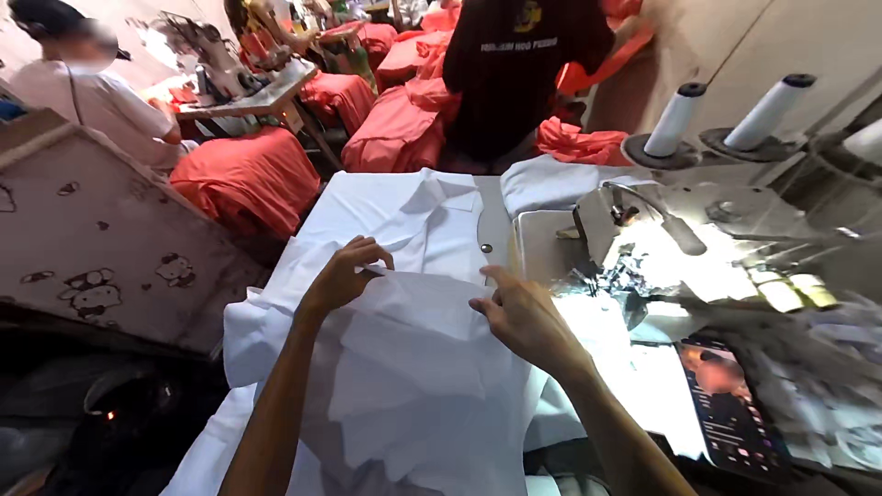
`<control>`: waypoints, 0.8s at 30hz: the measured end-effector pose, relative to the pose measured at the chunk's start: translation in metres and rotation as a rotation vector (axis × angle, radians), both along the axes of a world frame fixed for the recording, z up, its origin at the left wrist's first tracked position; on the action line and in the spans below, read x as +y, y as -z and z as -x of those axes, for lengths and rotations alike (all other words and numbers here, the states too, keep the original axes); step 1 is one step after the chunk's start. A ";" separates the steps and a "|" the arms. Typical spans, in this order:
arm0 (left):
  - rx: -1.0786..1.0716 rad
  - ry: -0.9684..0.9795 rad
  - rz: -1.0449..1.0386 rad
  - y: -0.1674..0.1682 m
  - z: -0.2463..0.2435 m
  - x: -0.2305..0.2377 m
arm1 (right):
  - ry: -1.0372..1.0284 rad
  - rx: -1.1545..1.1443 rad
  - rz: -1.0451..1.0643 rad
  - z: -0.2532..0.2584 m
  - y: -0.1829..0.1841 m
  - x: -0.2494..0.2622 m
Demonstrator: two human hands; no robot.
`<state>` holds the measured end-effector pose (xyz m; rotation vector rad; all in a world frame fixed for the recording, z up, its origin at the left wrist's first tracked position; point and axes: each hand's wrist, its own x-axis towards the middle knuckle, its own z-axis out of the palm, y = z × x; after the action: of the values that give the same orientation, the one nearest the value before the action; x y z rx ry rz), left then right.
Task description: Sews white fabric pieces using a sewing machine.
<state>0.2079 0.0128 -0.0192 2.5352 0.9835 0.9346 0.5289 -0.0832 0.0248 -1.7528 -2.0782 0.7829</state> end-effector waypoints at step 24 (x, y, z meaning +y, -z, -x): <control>0.074 -0.131 -0.010 -0.008 0.085 0.016 | 0.041 0.261 -0.313 -0.033 0.035 -0.032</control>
<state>0.1228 0.0292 -0.0117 2.5557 1.1821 0.8881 0.5622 -0.1149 -0.0100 -1.4372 -1.8685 0.5994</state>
